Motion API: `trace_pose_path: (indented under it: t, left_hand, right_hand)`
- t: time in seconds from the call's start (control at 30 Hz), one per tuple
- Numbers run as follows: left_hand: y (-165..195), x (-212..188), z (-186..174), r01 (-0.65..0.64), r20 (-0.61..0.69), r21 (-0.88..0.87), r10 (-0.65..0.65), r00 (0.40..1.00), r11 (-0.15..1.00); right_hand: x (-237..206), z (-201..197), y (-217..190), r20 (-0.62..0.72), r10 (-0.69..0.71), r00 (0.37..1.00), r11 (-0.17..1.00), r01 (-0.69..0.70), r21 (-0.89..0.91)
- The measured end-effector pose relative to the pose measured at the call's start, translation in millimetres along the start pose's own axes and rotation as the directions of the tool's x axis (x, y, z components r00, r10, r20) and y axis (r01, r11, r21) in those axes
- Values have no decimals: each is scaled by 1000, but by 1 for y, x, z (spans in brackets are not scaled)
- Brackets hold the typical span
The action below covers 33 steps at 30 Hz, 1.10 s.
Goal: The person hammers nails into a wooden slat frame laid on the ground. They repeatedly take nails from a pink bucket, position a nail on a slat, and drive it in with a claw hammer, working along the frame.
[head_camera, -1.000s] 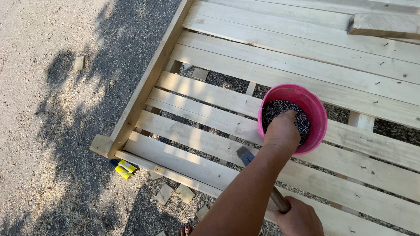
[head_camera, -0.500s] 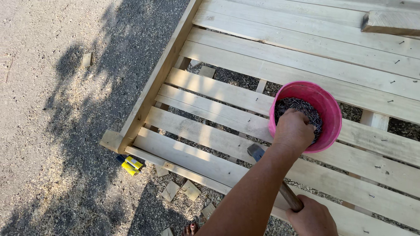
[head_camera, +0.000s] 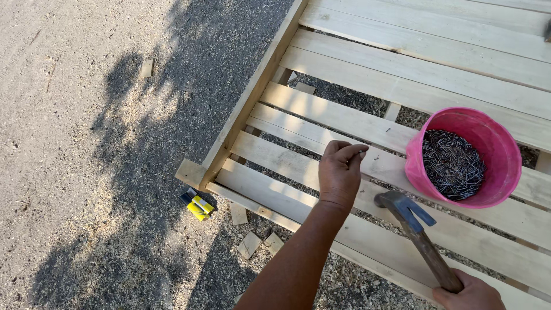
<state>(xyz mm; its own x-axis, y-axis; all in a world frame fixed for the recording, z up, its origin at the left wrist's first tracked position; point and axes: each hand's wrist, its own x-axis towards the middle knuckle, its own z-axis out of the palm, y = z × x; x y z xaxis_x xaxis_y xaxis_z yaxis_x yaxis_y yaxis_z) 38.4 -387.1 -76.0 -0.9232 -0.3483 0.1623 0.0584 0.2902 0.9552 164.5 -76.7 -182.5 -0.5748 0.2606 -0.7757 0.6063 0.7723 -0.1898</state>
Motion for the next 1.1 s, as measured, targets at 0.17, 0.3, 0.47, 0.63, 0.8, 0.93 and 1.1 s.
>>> trace_pose_path:
  t: [0.17, 0.3, 0.47, 0.63, 0.8, 0.93, 1.1]
  left_hand:
    - [-61, 1, -67, 199, -117, 83, -188, 975, 977]
    - [-97, 1, -97, 236, -196, 238, -191, 962, 942]
    - [-112, 13, -109, 367, -190, 85, -347, 919, 926]
    - [-94, 42, -105, 443, -39, 33, -441, 897, 896]
    - [-71, 76, -84, 383, 111, -40, -376, 920, 923]
    - [-58, 95, -51, 385, 215, -30, -371, 904, 922]
    - [-54, 100, -18, 285, 284, 152, -318, 905, 946]
  right_hand:
    - [7, 9, 6, 90, -36, 995, 875, -12, 484]
    - [-4, 19, -4, 3, -6, 1000, 827, 3, 562]
    - [-19, 30, -34, -100, 55, 993, 820, 12, 572]
    - [-17, 26, -59, -173, 38, 984, 800, 73, 595]
    - [-12, 26, -64, -220, 95, 971, 783, 64, 619]
    - [-10, 29, -69, -218, 158, 963, 767, 20, 642]
    - [-10, 29, -91, -261, 200, 944, 710, 44, 702]
